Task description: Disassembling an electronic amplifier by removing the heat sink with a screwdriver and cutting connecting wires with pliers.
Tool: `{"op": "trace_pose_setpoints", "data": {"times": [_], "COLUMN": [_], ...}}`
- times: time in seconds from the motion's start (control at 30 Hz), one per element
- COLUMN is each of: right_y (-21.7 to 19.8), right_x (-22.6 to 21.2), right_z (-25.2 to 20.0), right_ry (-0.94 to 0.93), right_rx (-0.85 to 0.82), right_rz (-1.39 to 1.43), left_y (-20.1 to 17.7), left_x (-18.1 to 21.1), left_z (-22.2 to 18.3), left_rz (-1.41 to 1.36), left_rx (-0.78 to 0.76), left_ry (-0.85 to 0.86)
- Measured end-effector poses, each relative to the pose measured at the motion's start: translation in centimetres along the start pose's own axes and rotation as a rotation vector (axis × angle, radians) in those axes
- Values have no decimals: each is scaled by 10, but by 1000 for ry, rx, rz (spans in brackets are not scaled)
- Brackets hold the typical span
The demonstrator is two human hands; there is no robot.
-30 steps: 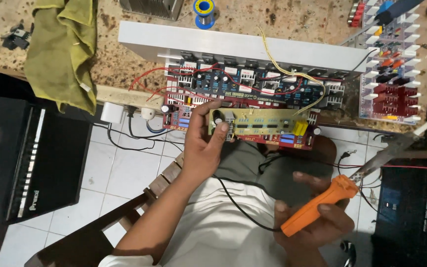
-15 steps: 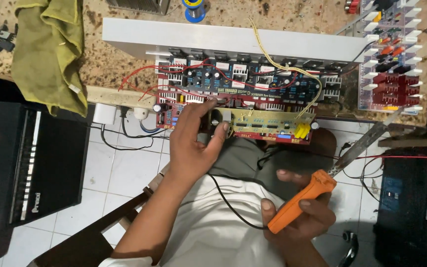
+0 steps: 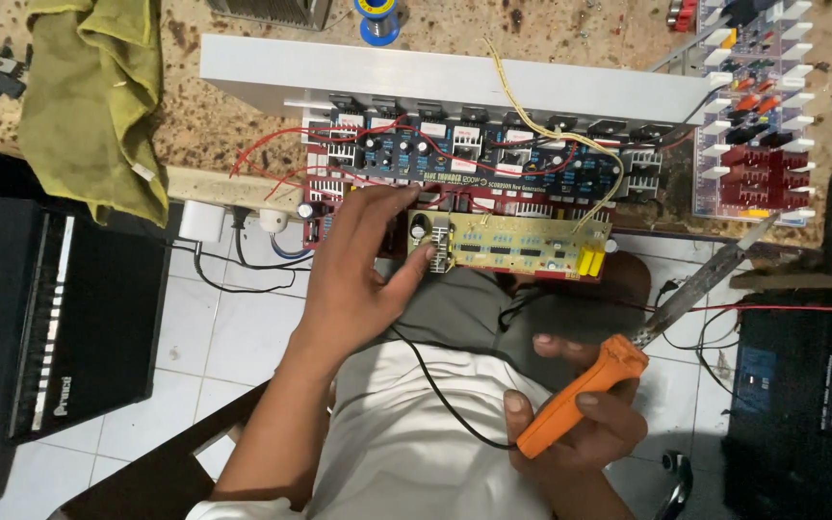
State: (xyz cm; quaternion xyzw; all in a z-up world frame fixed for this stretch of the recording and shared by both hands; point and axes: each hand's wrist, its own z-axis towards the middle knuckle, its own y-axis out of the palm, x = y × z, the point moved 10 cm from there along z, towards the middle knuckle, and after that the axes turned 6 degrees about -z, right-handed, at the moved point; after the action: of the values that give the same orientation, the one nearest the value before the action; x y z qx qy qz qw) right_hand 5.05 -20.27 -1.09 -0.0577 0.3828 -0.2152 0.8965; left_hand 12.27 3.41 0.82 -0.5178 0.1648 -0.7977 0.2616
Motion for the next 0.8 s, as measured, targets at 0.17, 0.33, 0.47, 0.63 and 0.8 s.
{"op": "trace_pose_setpoints", "data": {"times": [0.17,0.33,0.47,0.63,0.8], "right_y": [-8,9,31,66,57], "right_x": [4,-20,-20,-52,-39], "right_z": [-3,20,31,53,24], "right_ry": [-33,-18,-118,-329,-149], "right_rx": [-22,-167,-318,-406,-421], "right_rz": [1,51,110,91,102], "left_y": [-10,23,23,-15,-130], "left_x": [26,88,97,86,14], "left_z": [-9,-15,-23,-14,-17], "left_rz": [-252,-376,-497,-531,23], "left_rx": [126,-289,-361,-115,432], "left_ry": [-60,78,42,-8,-343]}}
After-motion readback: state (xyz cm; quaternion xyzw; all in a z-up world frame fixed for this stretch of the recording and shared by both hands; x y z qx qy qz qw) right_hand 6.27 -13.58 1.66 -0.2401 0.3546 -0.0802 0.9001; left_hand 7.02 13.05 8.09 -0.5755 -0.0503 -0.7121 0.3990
